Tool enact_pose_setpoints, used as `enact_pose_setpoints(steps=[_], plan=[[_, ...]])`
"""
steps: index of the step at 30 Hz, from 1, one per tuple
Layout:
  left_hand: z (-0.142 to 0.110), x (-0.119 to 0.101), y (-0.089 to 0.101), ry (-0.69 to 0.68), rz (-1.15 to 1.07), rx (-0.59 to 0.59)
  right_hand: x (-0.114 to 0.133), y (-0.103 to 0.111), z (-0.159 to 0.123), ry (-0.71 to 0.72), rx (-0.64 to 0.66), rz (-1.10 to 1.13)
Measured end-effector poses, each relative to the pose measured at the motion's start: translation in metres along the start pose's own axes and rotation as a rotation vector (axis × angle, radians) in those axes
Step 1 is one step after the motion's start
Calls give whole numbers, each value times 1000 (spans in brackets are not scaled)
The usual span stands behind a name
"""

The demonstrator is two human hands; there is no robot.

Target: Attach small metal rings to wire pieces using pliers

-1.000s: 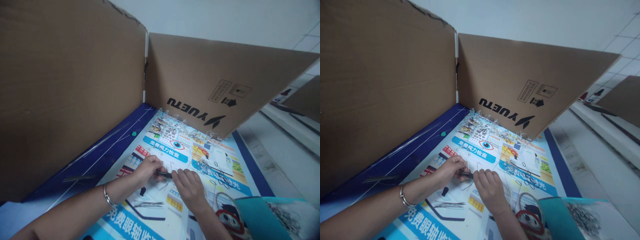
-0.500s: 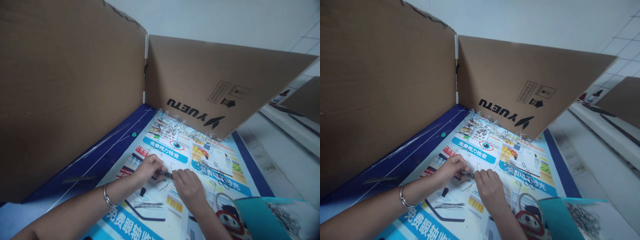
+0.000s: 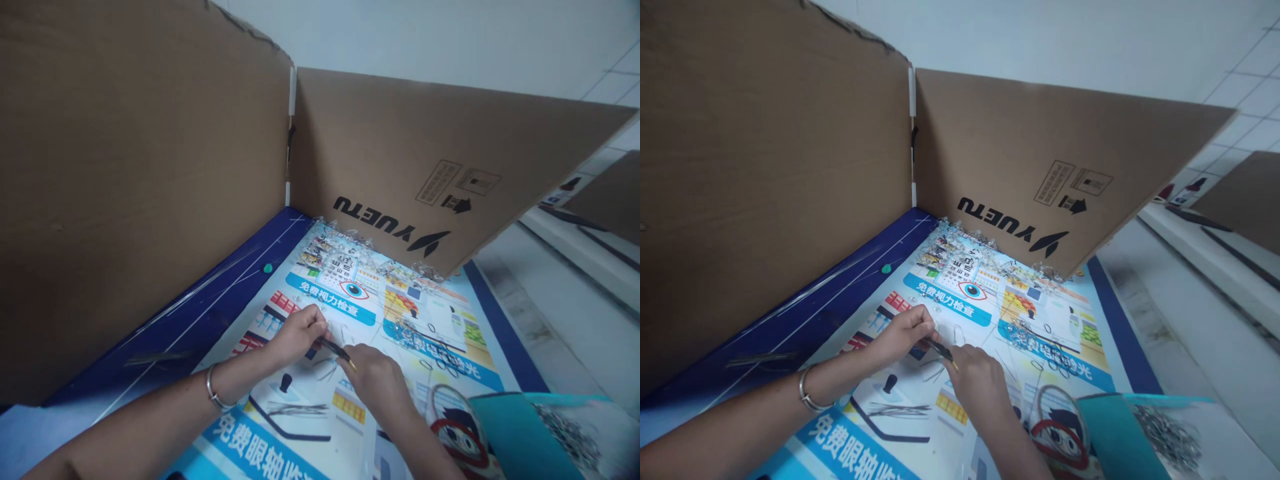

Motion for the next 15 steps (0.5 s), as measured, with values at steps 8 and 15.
enact_pose_setpoints(steps=[8,15], plan=[[0,-4,-1,-88,107,39,-4,0,2,-138,109,72],[7,10,5,-9,5,-56,-12,0,5,-88,33,169]])
Point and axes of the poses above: each hand's wrist, its own z-axis towards the middle knuckle, its own y-axis out of the back of the hand, x = y × z, the point moved 6 cm from there along z, towards the middle knuckle, and after that the axes turned 13 degrees about z, right-handed, at the moved point
